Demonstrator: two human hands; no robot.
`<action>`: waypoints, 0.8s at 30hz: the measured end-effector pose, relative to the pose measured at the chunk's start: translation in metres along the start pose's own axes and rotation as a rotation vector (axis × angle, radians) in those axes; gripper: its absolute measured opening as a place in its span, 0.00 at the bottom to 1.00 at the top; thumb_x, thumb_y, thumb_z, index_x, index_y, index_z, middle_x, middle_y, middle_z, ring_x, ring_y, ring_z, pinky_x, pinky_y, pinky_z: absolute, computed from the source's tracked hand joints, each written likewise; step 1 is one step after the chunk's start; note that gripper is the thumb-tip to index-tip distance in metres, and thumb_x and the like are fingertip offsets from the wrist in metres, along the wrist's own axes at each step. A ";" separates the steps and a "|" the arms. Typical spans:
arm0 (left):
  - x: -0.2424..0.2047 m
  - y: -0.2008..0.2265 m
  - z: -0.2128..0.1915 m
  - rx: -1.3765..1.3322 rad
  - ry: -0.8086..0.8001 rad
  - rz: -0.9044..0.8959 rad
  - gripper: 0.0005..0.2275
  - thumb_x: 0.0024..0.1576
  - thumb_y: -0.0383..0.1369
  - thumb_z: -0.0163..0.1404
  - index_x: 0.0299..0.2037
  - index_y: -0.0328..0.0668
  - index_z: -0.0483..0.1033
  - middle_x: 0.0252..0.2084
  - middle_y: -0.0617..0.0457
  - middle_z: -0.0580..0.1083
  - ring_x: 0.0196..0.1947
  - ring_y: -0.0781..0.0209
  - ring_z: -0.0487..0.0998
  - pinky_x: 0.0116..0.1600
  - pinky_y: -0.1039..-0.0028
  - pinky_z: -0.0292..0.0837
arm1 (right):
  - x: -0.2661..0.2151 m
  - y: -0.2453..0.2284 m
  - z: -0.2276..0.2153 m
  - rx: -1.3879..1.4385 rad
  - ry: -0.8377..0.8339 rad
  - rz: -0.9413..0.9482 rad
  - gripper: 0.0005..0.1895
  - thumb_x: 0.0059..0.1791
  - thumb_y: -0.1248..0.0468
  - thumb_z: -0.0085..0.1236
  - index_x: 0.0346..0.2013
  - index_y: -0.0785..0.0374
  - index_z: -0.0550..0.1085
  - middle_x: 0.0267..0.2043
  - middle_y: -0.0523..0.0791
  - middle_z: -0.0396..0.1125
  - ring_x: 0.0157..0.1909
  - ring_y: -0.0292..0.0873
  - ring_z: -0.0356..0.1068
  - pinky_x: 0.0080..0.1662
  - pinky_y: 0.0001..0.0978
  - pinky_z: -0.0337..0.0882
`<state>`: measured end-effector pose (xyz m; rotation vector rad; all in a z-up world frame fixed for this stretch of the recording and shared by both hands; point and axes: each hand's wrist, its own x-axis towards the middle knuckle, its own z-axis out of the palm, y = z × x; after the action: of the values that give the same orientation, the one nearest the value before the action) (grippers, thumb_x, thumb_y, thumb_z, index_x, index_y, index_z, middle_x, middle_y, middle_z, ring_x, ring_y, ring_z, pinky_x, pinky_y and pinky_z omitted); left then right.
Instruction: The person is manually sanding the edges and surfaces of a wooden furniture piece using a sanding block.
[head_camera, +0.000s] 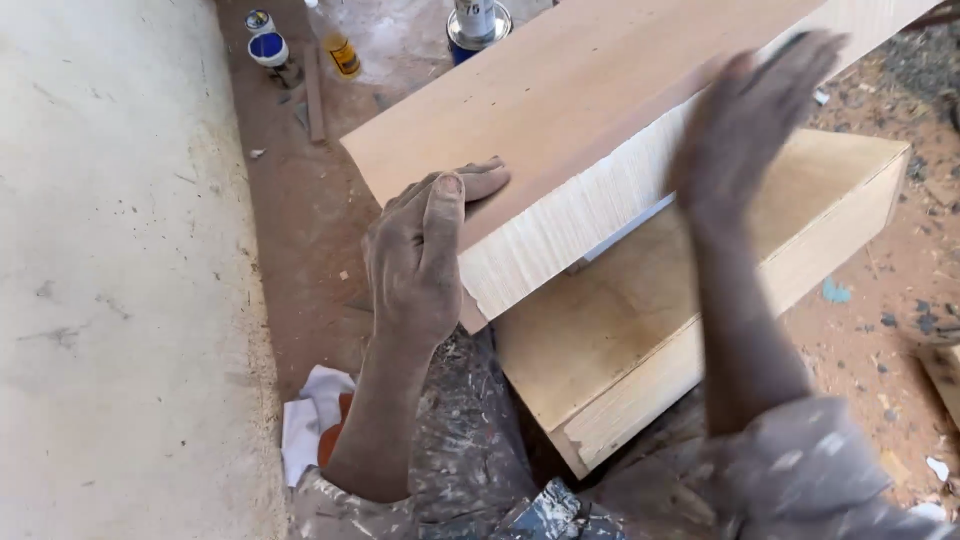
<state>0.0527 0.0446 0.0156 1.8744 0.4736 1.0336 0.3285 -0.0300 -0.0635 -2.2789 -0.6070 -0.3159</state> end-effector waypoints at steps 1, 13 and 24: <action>0.000 -0.001 0.000 -0.010 -0.002 0.005 0.18 0.64 0.30 0.33 0.43 0.28 0.79 0.48 0.42 0.80 0.50 0.52 0.81 0.57 0.69 0.73 | -0.043 -0.050 0.004 -0.007 0.009 -0.001 0.45 0.56 0.42 0.05 0.74 0.79 0.35 0.80 0.64 0.26 0.83 0.59 0.24 0.81 0.50 0.29; 0.001 -0.001 0.005 0.015 0.001 0.034 0.18 0.62 0.26 0.30 0.44 0.21 0.77 0.49 0.36 0.79 0.54 0.47 0.79 0.64 0.65 0.72 | 0.032 0.039 0.019 -0.030 0.034 -0.229 0.35 0.61 0.53 0.07 0.75 0.78 0.36 0.81 0.61 0.27 0.85 0.58 0.27 0.84 0.48 0.31; -0.005 -0.017 0.000 -0.010 -0.034 0.087 0.20 0.62 0.33 0.28 0.46 0.26 0.75 0.49 0.36 0.78 0.52 0.46 0.80 0.62 0.60 0.76 | -0.157 -0.060 0.002 0.198 -0.050 -0.537 0.40 0.62 0.38 0.12 0.81 0.60 0.31 0.85 0.47 0.20 0.88 0.48 0.18 0.86 0.54 0.21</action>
<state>0.0513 0.0502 -0.0015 1.9149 0.3687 1.0577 0.1634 -0.0436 -0.0902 -1.9088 -1.2211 -0.4336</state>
